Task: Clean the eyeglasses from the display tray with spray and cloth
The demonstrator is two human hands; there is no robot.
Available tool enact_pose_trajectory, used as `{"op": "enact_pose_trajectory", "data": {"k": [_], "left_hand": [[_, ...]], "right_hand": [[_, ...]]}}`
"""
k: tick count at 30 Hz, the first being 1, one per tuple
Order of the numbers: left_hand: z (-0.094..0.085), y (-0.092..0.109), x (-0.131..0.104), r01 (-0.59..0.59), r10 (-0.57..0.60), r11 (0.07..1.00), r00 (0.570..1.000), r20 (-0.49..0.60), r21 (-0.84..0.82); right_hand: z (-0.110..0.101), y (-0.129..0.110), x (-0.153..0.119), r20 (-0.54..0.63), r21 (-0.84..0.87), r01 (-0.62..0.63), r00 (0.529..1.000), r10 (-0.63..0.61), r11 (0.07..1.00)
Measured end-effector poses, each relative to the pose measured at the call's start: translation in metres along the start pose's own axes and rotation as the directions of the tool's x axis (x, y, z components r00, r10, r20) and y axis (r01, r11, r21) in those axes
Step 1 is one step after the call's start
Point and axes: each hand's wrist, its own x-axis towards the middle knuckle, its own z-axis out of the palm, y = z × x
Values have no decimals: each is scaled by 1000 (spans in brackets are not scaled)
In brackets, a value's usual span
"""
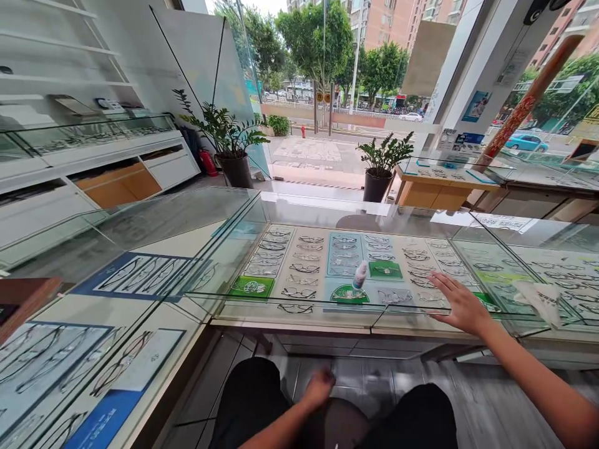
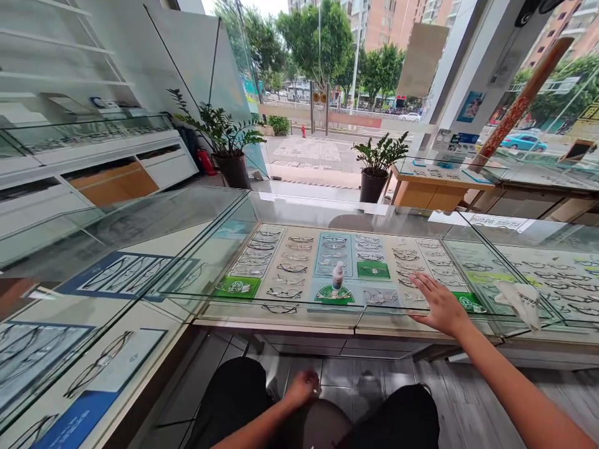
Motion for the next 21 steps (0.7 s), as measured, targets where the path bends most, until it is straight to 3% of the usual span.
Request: {"op": "enact_pose_trajectory", "data": {"k": [2, 5, 8, 10, 15, 21], "left_hand": [[-20, 8, 9, 14, -34, 975, 996, -88, -221], [-60, 17, 20, -21, -85, 850, 981, -177, -526], [-97, 20, 24, -36, -170, 695, 962, -213, -718], [-112, 20, 25, -41, -237, 617, 942, -236, -786], [-117, 23, 36, -47, -315, 528, 917, -247, -848], [-104, 29, 34, -95, -315, 562, 894, -318, -822]], "right_hand": [[1, 1, -2, 1, -4, -18, 1000, 18, 1000], [1, 2, -4, 9, -6, -44, 999, 44, 999], [1, 4, -6, 10, -12, -61, 998, 61, 998], [2, 6, -7, 5, -17, -67, 998, 67, 998], [5, 10, -8, 0, -19, -71, 997, 71, 997], [6, 12, -8, -14, 1, -62, 998, 62, 998]]}}
